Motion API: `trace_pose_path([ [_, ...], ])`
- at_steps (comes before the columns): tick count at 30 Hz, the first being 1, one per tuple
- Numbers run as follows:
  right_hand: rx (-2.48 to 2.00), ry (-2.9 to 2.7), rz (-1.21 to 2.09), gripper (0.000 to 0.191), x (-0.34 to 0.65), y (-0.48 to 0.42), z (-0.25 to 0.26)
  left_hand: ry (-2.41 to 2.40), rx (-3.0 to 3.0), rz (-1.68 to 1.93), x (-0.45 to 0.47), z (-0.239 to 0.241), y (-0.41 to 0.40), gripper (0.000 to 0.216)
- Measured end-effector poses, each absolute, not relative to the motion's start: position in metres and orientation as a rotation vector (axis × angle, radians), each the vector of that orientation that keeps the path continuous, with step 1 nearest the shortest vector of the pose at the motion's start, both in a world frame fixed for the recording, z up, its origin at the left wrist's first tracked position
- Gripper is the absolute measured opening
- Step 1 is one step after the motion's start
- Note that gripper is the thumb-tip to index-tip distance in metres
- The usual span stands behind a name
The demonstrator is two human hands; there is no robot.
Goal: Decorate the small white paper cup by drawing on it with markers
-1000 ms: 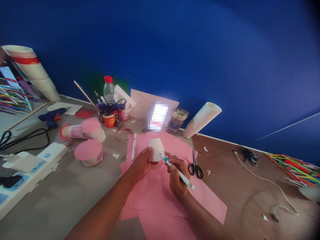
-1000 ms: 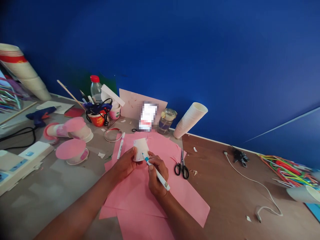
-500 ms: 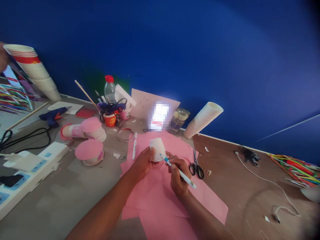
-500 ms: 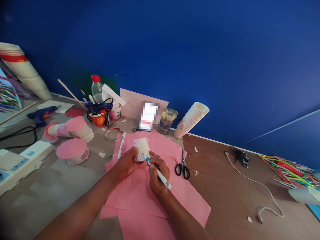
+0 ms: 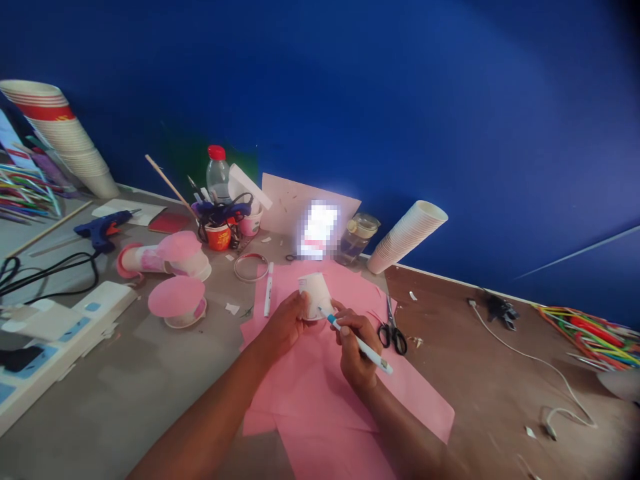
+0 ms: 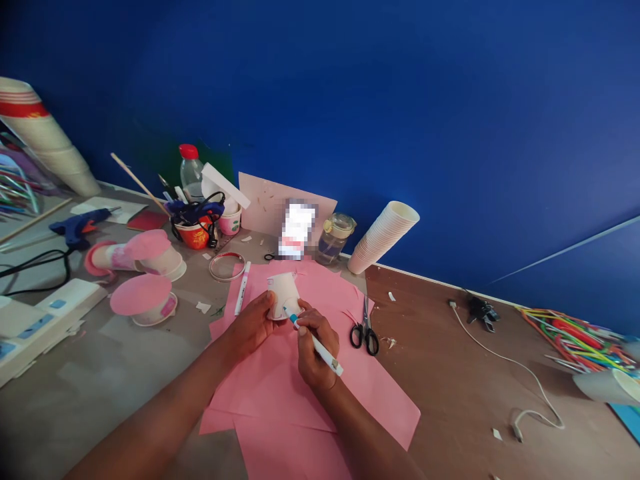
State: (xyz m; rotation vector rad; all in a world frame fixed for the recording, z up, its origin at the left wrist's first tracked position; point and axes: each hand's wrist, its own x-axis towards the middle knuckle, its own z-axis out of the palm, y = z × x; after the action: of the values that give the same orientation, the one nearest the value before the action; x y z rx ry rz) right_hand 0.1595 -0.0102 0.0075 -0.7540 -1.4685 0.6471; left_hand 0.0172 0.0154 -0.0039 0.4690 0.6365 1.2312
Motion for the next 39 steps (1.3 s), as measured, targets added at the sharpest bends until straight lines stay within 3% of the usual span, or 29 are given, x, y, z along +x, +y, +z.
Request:
trace_pose_path([
  [19,-0.772,-1.390,0.668,0.011,0.1588,-0.0067,0.0142,0.638,0.503,1.211,0.0174,0.0001,0.0153,0.042],
  [39,-0.879,-1.311,0.678,0.011,0.1649,-0.0057,0.0134,0.666,0.465,1.220,0.0181,-0.0014,0.0162,0.038],
])
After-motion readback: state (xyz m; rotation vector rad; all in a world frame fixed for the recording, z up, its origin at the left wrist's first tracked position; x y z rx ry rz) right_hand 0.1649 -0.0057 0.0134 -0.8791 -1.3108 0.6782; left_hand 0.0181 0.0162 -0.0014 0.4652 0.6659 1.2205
